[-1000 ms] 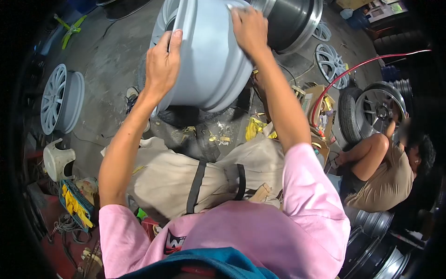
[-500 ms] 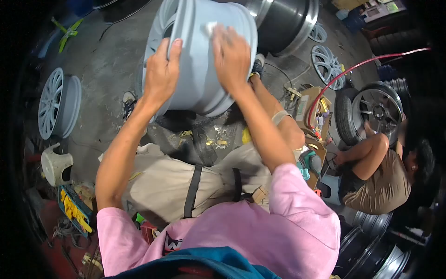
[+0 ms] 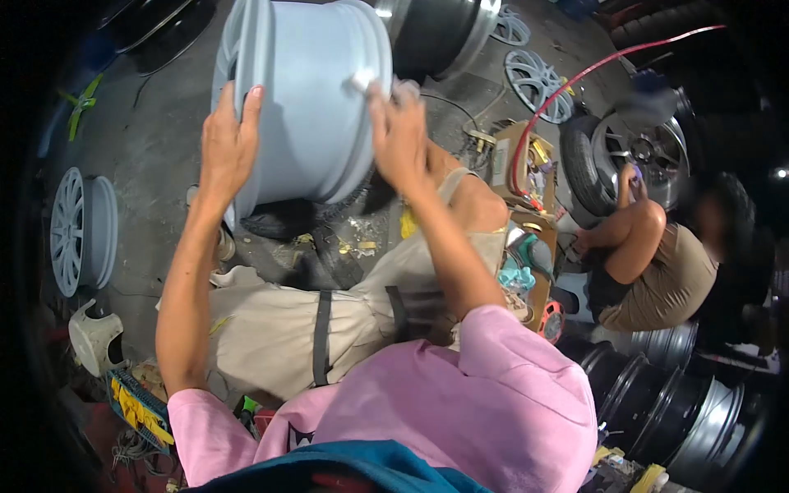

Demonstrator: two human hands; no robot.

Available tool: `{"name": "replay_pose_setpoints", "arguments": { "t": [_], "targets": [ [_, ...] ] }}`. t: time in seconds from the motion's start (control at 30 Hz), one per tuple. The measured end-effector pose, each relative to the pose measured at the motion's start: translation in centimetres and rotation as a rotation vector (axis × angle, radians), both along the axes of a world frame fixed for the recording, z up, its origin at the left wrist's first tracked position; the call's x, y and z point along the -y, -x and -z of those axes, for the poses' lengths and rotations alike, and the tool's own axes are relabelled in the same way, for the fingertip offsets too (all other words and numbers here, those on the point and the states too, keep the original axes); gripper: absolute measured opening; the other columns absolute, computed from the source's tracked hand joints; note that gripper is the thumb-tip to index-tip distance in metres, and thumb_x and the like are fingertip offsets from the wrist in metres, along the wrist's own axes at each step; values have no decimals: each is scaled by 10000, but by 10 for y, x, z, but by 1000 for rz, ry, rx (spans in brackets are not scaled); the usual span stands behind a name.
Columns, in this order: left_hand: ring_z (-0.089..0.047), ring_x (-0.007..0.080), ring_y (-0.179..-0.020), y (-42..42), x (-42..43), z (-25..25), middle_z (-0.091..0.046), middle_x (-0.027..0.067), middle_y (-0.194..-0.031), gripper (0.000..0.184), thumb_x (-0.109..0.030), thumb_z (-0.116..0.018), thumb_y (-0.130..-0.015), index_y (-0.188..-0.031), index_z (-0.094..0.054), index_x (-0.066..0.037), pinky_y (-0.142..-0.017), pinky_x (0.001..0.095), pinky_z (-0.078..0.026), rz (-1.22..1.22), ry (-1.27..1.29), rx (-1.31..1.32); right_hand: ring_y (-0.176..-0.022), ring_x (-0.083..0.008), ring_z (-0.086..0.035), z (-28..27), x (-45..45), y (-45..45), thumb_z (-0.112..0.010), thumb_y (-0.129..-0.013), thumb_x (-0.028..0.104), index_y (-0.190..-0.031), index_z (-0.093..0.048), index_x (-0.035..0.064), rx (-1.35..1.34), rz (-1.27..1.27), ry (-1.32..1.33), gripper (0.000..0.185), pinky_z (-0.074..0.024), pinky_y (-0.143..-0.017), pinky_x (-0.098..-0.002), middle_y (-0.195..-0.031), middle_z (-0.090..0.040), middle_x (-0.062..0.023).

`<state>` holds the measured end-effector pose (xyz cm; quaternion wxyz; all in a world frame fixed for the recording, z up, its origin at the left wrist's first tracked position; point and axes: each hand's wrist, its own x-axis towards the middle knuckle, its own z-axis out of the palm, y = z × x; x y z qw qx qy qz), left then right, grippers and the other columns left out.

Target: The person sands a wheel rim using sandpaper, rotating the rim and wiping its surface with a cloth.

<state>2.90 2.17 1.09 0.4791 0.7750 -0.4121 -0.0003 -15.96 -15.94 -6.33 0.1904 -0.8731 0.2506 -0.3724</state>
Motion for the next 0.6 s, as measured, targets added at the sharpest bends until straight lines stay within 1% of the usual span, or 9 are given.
{"name": "replay_pose_setpoints", "arguments": {
  "t": [0.1, 0.2, 0.3, 0.37, 0.4, 0.43, 0.47, 0.53, 0.6],
  "targets": [
    [-647, 420, -1030, 4, -12, -1, -649, 266, -1113, 345, -285, -600, -1051, -1186, -611, 33, -878, 499, -496, 13, -9, 140, -1268, -447, -537, 32, -71, 59, -621, -1020, 198, -1246, -758, 88, -163, -63, -62, 287, -442, -1089, -494, -1429, -562, -264],
    [-661, 351, -1004, 11, -17, -15, -664, 207, -1112, 331, -243, -688, -994, -1198, -639, 12, -858, 454, -513, -86, 280, 453, -1290, -417, -546, 49, -97, 99, -632, -1023, 233, -1179, -784, 74, -321, -281, -392, 271, -438, -1112, -471, -1462, -539, -262],
    [-652, 295, -927, 46, -28, -47, -666, 152, -1096, 350, -212, -776, -913, -1170, -665, -3, -811, 402, -521, 21, 267, 379, -1091, -341, -640, -6, -93, 100, -604, -1042, 215, -1112, -753, 12, -275, -351, -509, 262, -495, -982, -417, -1233, -653, -195],
    [-634, 279, -853, 73, -30, -48, -660, 132, -1088, 403, -222, -819, -862, -1162, -671, 3, -752, 370, -521, 346, 97, 167, -881, -251, -635, -45, -88, 97, -557, -1065, 163, -1024, -688, -40, -157, -493, -601, 245, -497, -823, -347, -950, -655, -107],
    [-628, 268, -815, 89, -29, -49, -655, 135, -1072, 416, -225, -829, -850, -1148, -664, 13, -708, 375, -517, 466, 28, 45, -881, -251, -635, -61, -89, 98, -557, -1065, 163, -1024, -688, -40, -159, -480, -594, 245, -497, -823, -347, -950, -655, -107],
    [-601, 175, -792, 97, -30, -46, -671, 103, -1034, 386, -207, -837, -863, -1149, -678, -3, -642, 325, -486, 567, -67, -27, -877, -239, -624, -75, -89, 98, -554, -1066, 159, -1020, -680, -42, -108, -520, -631, 241, -491, -812, -340, -948, -648, -104],
    [-573, 269, -654, 105, -28, -45, -638, 149, -859, 334, -242, -807, -889, -1015, -667, 33, -621, 373, -478, 645, -49, -144, -873, -226, -614, -84, -89, 99, -551, -1066, 154, -1017, -671, -44, -57, -565, -668, 237, -485, -800, -332, -945, -641, -100],
    [-551, 164, -669, 108, -26, -40, -590, 100, -708, 291, -205, -792, -925, -891, -643, 42, -597, 327, -457, 653, -124, -242, -872, -219, -618, -86, -81, 110, -555, -1058, 149, -1017, -676, -32, -144, -524, -620, 222, -484, -798, -325, -937, -639, -96],
    [-526, 168, -661, 109, -27, -44, -566, 106, -682, 304, -192, -782, -932, -850, -614, 47, -591, 331, -443, 659, -145, -264, -897, -211, -633, -74, -71, 123, -559, -1050, 151, -1015, -702, -8, -95, -486, -628, 216, -490, -809, -314, -915, -636, -92]
  ]
}}
